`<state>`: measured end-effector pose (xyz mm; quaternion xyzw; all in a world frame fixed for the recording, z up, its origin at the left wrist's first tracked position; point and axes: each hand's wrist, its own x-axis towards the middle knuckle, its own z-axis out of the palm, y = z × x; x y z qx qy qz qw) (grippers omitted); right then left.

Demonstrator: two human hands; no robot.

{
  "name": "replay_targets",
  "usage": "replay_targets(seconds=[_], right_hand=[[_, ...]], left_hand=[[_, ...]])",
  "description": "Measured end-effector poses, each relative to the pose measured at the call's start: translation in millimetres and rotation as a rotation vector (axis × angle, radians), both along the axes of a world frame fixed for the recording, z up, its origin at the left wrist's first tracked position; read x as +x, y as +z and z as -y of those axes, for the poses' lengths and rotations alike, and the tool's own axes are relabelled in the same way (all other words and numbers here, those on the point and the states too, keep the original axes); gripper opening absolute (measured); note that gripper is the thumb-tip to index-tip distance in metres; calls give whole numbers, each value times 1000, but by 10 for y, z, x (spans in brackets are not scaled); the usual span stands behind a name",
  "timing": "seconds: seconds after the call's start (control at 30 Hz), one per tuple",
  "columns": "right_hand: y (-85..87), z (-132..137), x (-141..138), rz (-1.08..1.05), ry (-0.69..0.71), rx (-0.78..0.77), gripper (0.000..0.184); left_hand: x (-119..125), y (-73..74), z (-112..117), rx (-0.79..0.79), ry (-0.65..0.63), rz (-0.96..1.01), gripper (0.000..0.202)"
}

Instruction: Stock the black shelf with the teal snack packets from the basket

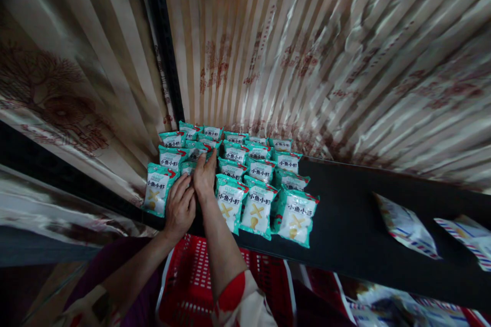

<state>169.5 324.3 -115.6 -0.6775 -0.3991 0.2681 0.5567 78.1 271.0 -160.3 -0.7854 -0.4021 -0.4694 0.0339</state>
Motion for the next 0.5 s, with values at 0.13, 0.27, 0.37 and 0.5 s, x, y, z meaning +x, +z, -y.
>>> replay_targets(seconds=[0.13, 0.27, 0.37, 0.5], right_hand=[[-14, -46, 18, 14, -15, 7, 72], [7, -122, 48, 27, -43, 7, 72], [49, -181, 68, 40, -61, -23, 73], [98, -250, 84, 51, -113, -87, 72]], left_hand=[[-1, -6, -5, -2, -12, -1, 27], [-2, 9, -2, 11, -8, -6, 26], [-1, 30, 5, 2, -13, -6, 26], [-2, 37, 9, -34, -32, 6, 26]])
